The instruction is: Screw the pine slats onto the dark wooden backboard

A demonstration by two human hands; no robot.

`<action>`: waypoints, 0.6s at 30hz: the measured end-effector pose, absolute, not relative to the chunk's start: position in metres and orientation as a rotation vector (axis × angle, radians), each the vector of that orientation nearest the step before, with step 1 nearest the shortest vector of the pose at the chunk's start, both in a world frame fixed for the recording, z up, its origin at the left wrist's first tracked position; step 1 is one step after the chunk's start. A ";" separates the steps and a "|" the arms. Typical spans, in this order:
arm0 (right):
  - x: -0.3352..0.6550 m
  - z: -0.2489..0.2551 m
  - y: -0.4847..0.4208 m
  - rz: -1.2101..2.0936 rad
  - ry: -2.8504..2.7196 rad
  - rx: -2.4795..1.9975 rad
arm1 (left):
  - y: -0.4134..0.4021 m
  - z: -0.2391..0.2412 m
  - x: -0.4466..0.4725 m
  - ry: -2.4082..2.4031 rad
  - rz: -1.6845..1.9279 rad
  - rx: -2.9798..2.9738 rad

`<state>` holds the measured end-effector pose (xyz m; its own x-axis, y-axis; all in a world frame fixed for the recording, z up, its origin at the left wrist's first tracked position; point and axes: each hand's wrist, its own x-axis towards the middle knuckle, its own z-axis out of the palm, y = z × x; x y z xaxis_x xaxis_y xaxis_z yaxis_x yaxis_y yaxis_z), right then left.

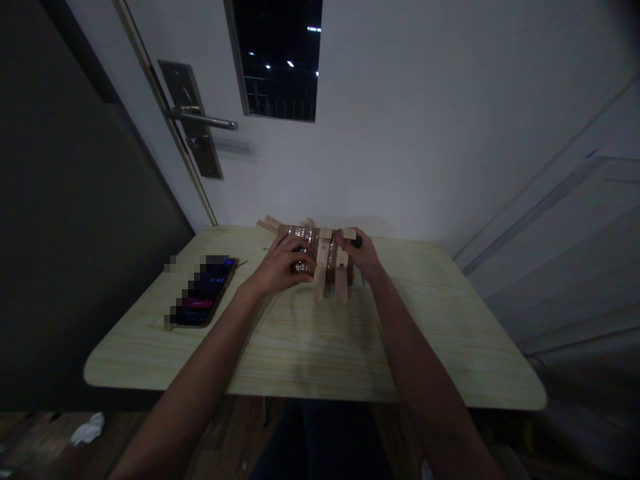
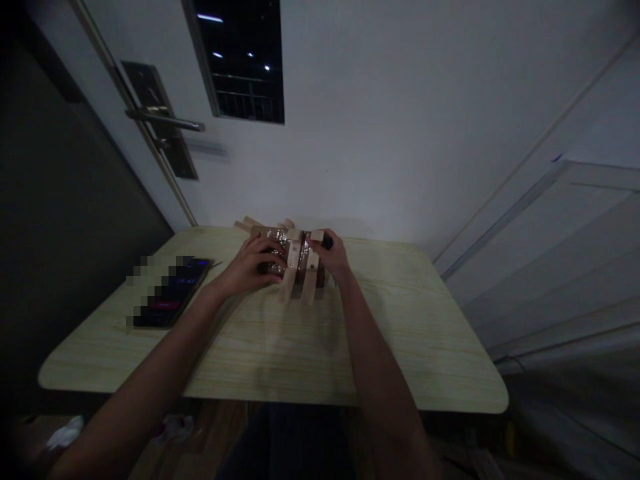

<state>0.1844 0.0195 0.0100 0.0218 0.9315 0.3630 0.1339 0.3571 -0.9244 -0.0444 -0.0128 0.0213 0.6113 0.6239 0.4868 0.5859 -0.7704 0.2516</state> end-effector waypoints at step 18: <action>0.192 0.009 0.022 0.706 -1.353 -1.056 | 0.004 0.021 -0.008 1.981 0.985 2.562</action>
